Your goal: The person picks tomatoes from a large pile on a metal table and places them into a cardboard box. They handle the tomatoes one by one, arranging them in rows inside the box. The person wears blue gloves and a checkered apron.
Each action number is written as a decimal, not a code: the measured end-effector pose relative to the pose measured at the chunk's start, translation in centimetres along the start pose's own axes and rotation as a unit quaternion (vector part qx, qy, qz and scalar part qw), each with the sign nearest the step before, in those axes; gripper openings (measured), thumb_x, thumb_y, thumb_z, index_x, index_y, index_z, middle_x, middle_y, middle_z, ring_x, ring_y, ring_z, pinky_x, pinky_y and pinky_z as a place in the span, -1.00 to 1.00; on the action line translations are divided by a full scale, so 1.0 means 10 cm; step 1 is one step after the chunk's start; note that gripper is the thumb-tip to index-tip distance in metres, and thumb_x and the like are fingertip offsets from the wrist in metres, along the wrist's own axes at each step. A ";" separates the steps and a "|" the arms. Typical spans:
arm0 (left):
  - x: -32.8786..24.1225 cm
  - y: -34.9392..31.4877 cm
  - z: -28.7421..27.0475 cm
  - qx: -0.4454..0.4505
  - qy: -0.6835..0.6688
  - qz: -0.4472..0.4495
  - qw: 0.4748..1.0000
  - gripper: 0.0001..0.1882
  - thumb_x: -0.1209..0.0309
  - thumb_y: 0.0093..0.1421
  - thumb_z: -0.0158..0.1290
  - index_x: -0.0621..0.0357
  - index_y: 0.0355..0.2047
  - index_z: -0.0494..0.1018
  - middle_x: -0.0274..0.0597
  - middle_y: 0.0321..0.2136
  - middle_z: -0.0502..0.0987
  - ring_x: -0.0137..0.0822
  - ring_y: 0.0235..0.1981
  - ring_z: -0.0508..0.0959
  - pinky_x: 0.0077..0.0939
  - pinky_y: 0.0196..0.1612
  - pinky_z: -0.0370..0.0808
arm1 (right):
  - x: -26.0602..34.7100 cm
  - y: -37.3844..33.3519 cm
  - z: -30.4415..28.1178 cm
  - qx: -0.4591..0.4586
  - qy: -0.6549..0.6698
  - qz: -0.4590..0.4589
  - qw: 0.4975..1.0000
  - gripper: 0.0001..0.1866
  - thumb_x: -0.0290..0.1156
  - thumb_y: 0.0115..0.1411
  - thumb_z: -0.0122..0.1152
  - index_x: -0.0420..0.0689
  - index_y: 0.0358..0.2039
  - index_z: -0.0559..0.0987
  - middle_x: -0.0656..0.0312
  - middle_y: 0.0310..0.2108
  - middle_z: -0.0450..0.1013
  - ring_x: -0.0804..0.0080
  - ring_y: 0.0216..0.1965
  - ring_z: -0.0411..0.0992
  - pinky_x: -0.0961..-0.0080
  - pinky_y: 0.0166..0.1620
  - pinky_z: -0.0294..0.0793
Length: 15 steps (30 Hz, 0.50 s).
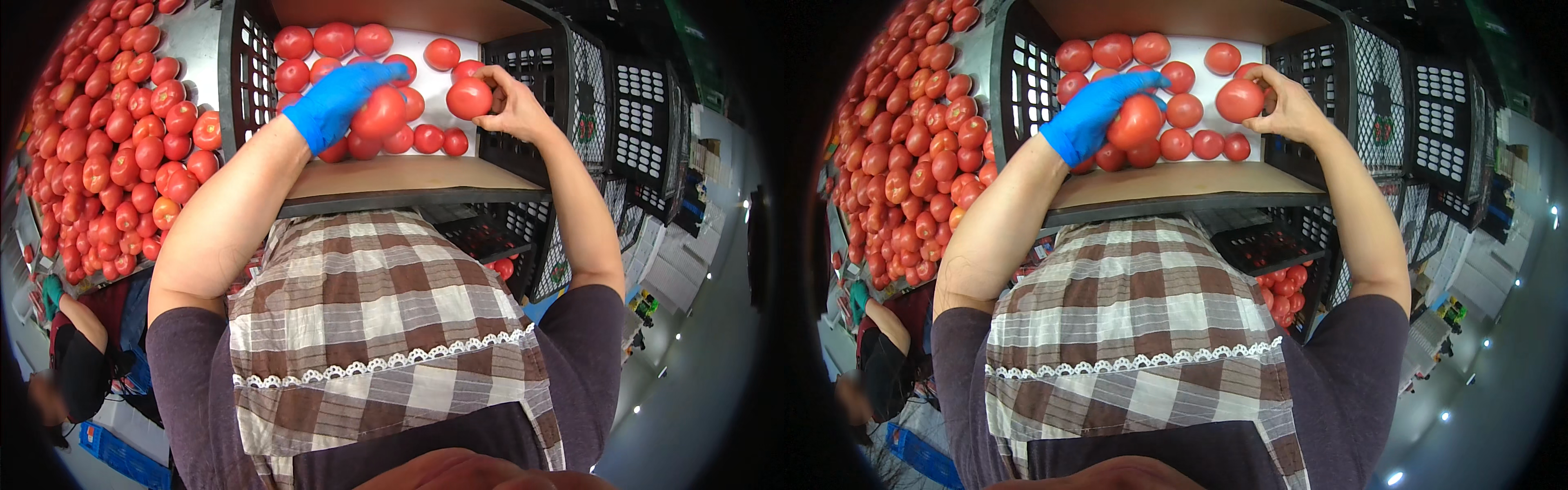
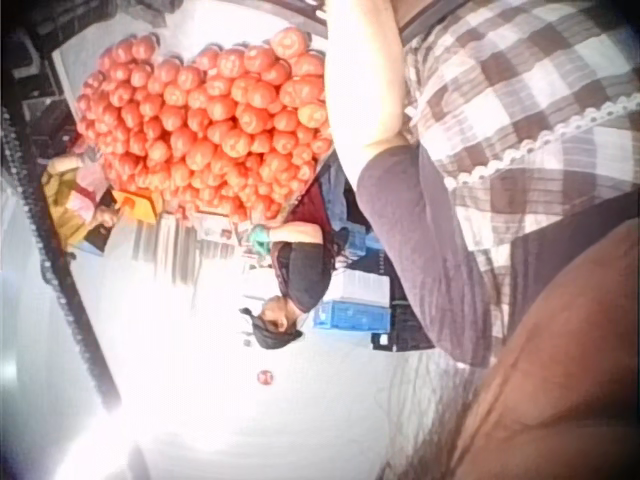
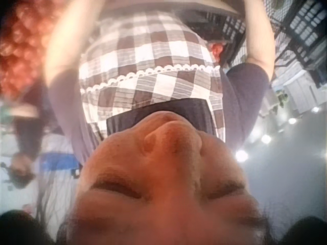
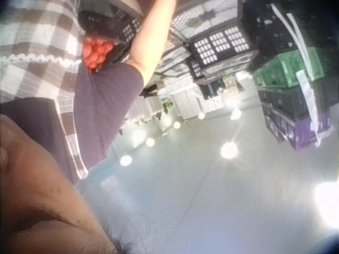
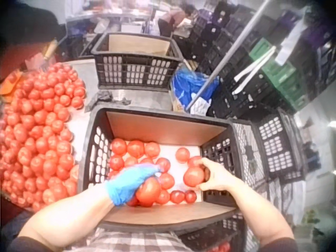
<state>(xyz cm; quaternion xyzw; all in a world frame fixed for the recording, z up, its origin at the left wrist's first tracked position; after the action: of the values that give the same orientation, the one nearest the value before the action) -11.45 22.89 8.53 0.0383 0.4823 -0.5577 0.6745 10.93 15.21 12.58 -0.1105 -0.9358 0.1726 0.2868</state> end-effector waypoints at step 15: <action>-0.06 -0.09 0.25 0.089 0.016 0.061 0.994 -0.36 0.20 0.21 0.28 0.14 0.25 0.37 -0.13 0.07 0.54 -0.27 0.06 0.57 -0.36 0.11 0.55 | -0.49 0.23 0.96 0.197 -0.182 0.042 0.962 -0.18 -0.02 -0.05 0.54 -0.11 0.17 0.44 -0.02 0.01 0.56 0.01 0.00 0.55 0.20 0.03 0.53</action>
<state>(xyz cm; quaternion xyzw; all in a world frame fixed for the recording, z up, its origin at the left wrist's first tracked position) -10.58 21.48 10.70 0.1362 0.4379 -0.5559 0.6933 9.64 13.29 1.78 -0.0573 -0.9143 0.3824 0.1204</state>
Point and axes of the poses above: each hand's wrist, its own y-axis towards the middle knuckle, its own z-axis out of the palm, x = y × z, the point moved 9 cm from there along y, towards the middle knuckle
